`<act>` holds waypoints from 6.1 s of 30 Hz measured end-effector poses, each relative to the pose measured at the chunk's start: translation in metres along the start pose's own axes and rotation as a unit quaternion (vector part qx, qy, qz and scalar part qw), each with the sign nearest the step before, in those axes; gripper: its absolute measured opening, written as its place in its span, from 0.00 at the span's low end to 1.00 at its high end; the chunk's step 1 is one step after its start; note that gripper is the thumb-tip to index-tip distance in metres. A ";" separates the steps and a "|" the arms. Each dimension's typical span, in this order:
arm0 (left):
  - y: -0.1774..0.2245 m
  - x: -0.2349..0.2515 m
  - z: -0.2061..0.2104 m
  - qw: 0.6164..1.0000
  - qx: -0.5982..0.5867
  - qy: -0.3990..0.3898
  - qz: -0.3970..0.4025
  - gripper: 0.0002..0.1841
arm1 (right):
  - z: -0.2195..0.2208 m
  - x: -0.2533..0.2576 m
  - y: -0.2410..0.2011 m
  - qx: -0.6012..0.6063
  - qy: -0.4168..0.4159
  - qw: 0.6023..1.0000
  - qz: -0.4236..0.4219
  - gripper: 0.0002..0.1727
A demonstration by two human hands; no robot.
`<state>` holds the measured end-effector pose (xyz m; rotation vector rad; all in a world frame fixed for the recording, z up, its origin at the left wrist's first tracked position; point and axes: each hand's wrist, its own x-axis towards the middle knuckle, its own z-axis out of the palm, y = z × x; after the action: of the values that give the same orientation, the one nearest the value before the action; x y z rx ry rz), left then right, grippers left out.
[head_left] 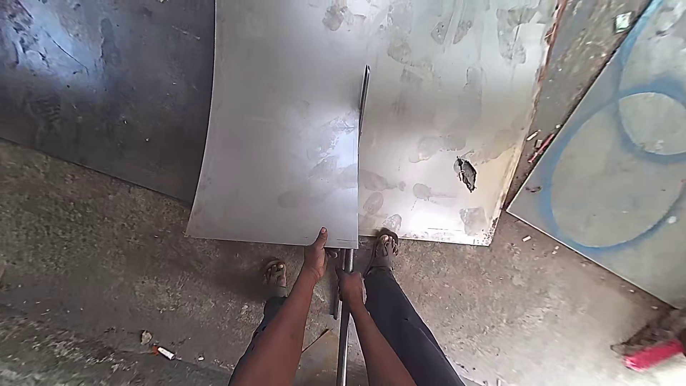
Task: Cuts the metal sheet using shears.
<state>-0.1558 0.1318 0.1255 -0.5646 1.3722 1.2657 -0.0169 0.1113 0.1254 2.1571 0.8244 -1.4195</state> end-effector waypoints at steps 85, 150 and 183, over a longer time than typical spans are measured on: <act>0.040 -0.099 -0.011 0.997 -0.010 0.074 -0.001 0.28 | -0.079 -0.077 0.019 0.108 -0.166 0.980 -0.025 0.38; 0.065 -0.110 0.009 0.992 0.040 0.023 0.115 0.08 | 0.055 -0.012 0.076 0.046 -0.046 0.998 -0.003 0.24; 0.059 -0.131 0.003 0.987 0.058 -0.002 0.149 0.09 | -0.001 -0.093 0.041 0.087 -0.040 0.995 0.010 0.24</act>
<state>-0.1732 0.1100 0.2663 -0.2816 1.5581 1.4111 -0.0160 0.0591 0.2123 2.2106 0.6712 -1.6097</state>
